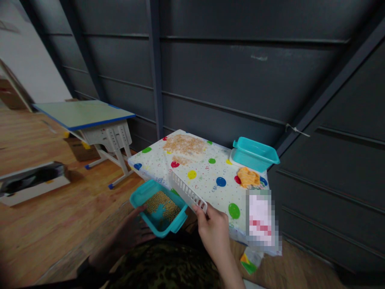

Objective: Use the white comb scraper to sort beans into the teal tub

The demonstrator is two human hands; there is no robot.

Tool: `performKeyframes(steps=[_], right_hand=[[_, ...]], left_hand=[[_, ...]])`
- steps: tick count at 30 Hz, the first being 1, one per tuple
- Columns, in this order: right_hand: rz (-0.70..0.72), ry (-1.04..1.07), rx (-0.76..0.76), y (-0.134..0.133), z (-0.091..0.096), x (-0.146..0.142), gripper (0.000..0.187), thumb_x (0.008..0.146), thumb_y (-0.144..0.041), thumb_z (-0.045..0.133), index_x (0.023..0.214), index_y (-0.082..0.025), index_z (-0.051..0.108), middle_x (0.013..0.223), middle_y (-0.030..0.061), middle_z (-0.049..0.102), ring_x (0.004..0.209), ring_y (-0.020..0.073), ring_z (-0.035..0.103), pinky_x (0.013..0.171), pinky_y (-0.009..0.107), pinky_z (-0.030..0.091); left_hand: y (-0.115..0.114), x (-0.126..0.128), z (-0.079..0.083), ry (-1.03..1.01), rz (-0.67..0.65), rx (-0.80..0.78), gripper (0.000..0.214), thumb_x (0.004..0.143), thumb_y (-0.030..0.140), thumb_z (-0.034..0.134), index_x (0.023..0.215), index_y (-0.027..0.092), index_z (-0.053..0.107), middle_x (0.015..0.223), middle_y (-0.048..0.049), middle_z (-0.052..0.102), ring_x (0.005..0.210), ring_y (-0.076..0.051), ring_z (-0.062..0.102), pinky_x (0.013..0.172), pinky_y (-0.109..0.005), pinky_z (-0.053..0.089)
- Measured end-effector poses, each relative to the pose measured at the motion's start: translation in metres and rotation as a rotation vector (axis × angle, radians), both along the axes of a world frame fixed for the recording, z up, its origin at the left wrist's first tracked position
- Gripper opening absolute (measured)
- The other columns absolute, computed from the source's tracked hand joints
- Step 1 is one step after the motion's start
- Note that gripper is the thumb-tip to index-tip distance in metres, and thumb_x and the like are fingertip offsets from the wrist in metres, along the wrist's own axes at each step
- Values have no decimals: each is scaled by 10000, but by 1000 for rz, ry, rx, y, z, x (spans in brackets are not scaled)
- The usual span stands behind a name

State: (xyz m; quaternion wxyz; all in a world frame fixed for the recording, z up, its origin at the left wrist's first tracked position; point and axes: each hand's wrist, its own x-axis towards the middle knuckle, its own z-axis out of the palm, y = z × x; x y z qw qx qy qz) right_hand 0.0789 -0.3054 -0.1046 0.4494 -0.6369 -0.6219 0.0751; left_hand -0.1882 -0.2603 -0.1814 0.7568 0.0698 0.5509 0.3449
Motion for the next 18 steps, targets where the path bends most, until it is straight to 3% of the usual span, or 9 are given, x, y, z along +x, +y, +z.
performKeyframes(steps=[5,10,18], right_hand=[[-118,-43,35,17,0,4,694,961,-764,510,617,-200,720,493,69,655,422,183,552,488,285,368],[-69,-50,40,27,-3,1,678,983,-727,510,640,-187,734,522,74,678,451,187,576,506,278,374],[-32,-46,33,27,-4,-2,621,989,-663,551,694,-168,782,535,68,687,474,185,589,516,270,381]], left_hand=[[2,0,-2,6,1,-19,359,1005,509,565,1045,158,631,722,-78,705,733,-296,774,856,-479,661],[3,-1,-1,5,-10,-26,460,1025,528,504,1216,126,622,890,-144,759,808,-322,805,878,-494,657],[2,-4,9,-1,-18,3,458,1037,519,491,1199,108,613,810,-122,747,767,-307,796,807,-444,665]])
